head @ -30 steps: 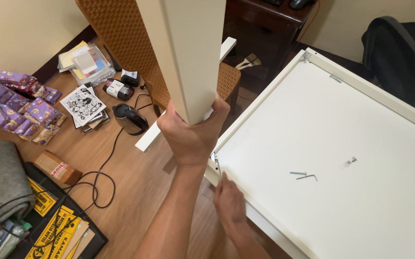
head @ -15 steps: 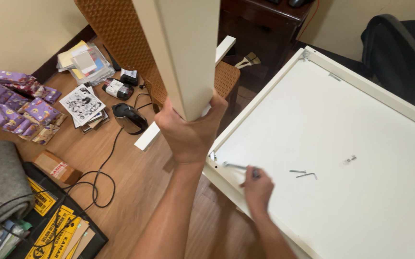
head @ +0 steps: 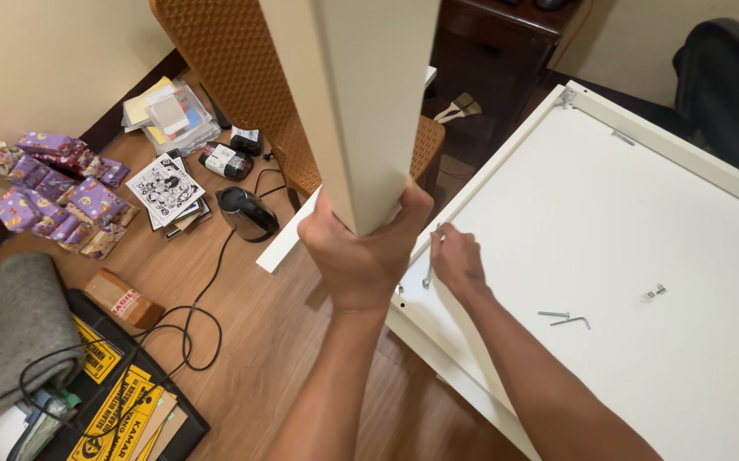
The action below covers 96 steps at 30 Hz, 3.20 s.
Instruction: The person assembles a small white table, holding a leg against the tabletop panel and driving screws into the corner brackets by hand, then using an L-shaped hex key to tighten the screws. A wrench rests on the panel and the person works on one leg at a time.
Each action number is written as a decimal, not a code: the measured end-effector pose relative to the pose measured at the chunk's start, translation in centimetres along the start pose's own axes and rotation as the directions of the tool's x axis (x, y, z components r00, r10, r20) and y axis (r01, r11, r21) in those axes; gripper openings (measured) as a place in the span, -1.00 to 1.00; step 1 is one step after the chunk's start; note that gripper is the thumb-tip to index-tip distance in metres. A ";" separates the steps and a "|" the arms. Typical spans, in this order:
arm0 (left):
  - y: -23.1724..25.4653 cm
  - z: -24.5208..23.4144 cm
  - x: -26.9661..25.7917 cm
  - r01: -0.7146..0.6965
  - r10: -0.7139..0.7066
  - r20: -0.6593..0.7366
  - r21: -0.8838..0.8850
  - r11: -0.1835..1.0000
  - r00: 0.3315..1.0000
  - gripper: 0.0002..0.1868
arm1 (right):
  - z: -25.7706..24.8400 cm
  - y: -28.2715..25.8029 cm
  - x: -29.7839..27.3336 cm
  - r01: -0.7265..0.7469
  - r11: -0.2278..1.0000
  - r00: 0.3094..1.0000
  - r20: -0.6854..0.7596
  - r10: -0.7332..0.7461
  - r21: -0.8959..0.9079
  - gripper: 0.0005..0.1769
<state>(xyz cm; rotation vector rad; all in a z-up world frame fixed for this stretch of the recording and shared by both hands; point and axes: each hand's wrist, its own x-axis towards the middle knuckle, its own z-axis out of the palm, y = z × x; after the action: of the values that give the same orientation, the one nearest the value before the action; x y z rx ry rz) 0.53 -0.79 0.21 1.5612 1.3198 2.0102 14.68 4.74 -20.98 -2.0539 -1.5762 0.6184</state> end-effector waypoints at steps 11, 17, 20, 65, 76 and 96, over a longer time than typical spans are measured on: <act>-0.1 -0.3 0.2 -0.054 0.056 0.035 -0.065 0.996 0.998 -0.86 | 1.0 -4.7 0.2 -0.081 0.986 0.973 0.227 0.046 0.144 -0.49; -0.3 -0.3 0.4 -0.096 0.098 0.037 -0.055 0.994 0.994 -0.83 | 2.3 -5.2 -2.2 0.302 0.761 0.951 -0.131 -0.279 0.574 -0.32; -0.3 -0.4 0.3 -0.088 0.091 0.045 -0.055 0.995 0.995 -0.82 | 2.3 -5.0 -2.9 0.220 0.855 0.973 -0.040 -0.228 0.470 -0.51; 0.1 -0.2 -0.5 -0.025 0.025 0.040 -0.018 1.000 0.999 -0.82 | -1.0 -2.8 -0.3 -0.045 0.998 0.982 0.186 0.036 0.045 -0.52; -0.6 -0.3 -0.4 -0.080 0.083 0.058 -0.056 0.995 0.995 -0.72 | -2.1 -5.9 0.1 0.032 0.983 0.968 0.239 -0.076 0.183 -0.37; -0.7 -0.3 -0.6 -0.042 0.044 0.053 -0.042 0.998 0.998 -0.73 | 2.5 -6.9 -1.4 0.133 0.074 0.920 -0.095 -0.381 0.988 -0.74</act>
<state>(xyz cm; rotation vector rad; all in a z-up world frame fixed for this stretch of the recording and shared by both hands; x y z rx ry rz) 0.29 -0.97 -0.68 1.6268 1.2270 1.9923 7.57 5.22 -18.61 -0.6029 -0.9640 1.2960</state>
